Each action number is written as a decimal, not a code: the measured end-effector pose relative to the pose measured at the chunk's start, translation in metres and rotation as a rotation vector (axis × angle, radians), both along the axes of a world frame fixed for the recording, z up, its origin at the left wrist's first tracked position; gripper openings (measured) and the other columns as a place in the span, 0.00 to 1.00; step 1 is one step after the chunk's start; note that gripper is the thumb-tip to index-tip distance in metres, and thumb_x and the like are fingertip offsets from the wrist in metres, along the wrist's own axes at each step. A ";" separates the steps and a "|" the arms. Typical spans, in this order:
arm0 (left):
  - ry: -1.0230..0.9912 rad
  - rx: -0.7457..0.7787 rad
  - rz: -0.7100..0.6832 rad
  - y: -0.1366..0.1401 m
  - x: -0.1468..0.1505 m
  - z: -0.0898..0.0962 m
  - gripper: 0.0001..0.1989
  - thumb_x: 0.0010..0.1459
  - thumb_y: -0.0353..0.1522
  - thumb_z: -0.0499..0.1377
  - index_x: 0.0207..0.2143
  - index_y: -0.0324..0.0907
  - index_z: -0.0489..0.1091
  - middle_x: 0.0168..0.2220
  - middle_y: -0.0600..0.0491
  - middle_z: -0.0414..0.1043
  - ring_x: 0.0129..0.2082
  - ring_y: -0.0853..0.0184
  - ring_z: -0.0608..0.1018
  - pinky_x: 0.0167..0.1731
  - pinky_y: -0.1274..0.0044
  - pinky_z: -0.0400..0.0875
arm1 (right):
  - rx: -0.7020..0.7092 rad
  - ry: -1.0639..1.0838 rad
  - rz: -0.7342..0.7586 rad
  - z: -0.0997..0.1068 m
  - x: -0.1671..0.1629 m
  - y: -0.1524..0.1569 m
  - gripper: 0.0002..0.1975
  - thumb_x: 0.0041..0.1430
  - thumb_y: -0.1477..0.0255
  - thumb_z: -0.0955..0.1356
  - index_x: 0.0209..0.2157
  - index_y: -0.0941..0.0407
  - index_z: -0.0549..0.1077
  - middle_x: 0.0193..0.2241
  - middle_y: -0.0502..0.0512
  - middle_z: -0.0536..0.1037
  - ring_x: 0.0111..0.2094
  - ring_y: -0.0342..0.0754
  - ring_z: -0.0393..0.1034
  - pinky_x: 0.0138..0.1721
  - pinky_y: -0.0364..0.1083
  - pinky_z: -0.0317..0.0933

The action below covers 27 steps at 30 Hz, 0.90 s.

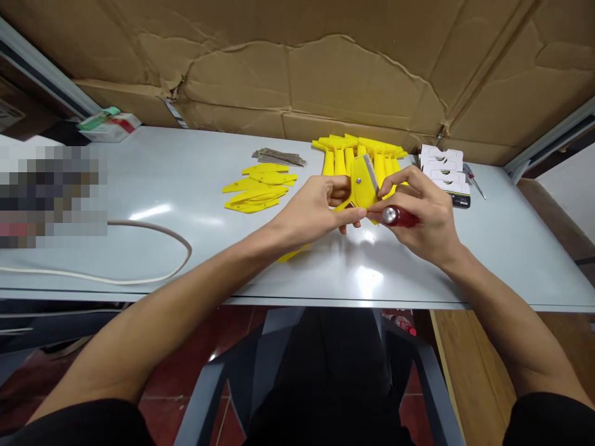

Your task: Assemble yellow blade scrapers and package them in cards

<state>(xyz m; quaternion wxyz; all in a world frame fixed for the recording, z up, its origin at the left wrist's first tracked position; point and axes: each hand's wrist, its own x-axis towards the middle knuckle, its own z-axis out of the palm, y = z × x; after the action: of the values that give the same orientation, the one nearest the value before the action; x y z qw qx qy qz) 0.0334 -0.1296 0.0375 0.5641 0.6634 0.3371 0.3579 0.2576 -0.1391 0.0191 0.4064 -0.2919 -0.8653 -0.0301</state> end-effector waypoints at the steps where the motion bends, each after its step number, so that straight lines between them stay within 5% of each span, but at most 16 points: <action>1: 0.007 0.012 0.014 -0.001 0.000 0.000 0.10 0.54 0.30 0.71 0.37 0.38 0.75 0.35 0.50 0.80 0.32 0.68 0.80 0.26 0.78 0.75 | -0.021 0.002 0.004 0.001 0.000 0.000 0.05 0.62 0.78 0.70 0.37 0.55 0.78 0.45 0.55 0.73 0.33 0.37 0.67 0.34 0.43 0.69; 13: 0.096 0.029 0.040 -0.001 -0.003 0.000 0.10 0.53 0.33 0.72 0.35 0.39 0.75 0.34 0.51 0.80 0.32 0.67 0.80 0.24 0.80 0.70 | -0.051 0.015 -0.066 0.007 0.001 -0.002 0.03 0.61 0.69 0.75 0.36 0.53 0.79 0.41 0.55 0.75 0.40 0.44 0.72 0.40 0.48 0.71; 20: 0.199 0.088 0.145 0.000 -0.001 0.001 0.13 0.50 0.37 0.74 0.30 0.39 0.76 0.30 0.52 0.78 0.26 0.70 0.75 0.21 0.79 0.65 | -0.059 -0.034 -0.008 0.001 0.001 0.002 0.04 0.64 0.70 0.72 0.40 0.54 0.77 0.43 0.53 0.76 0.37 0.40 0.72 0.37 0.43 0.68; 24: 0.214 0.047 0.163 0.002 -0.002 0.004 0.12 0.53 0.35 0.71 0.39 0.39 0.79 0.34 0.50 0.81 0.24 0.71 0.73 0.21 0.78 0.64 | -0.105 0.020 -0.299 0.017 0.026 0.012 0.09 0.64 0.67 0.72 0.43 0.55 0.73 0.37 0.53 0.77 0.37 0.42 0.72 0.40 0.45 0.66; 27: 0.225 0.068 0.172 0.004 -0.003 0.004 0.10 0.54 0.33 0.70 0.38 0.38 0.78 0.33 0.50 0.80 0.23 0.73 0.71 0.21 0.78 0.64 | -0.143 0.102 -0.635 0.033 0.065 0.025 0.18 0.64 0.74 0.67 0.55 0.56 0.67 0.46 0.58 0.77 0.42 0.44 0.71 0.47 0.46 0.66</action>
<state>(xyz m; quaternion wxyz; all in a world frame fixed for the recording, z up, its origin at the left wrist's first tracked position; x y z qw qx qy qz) 0.0301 -0.1253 0.0417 0.4673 0.6867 0.4413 0.3395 0.3222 -0.1139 0.0519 0.3979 -0.5761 -0.7095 -0.0799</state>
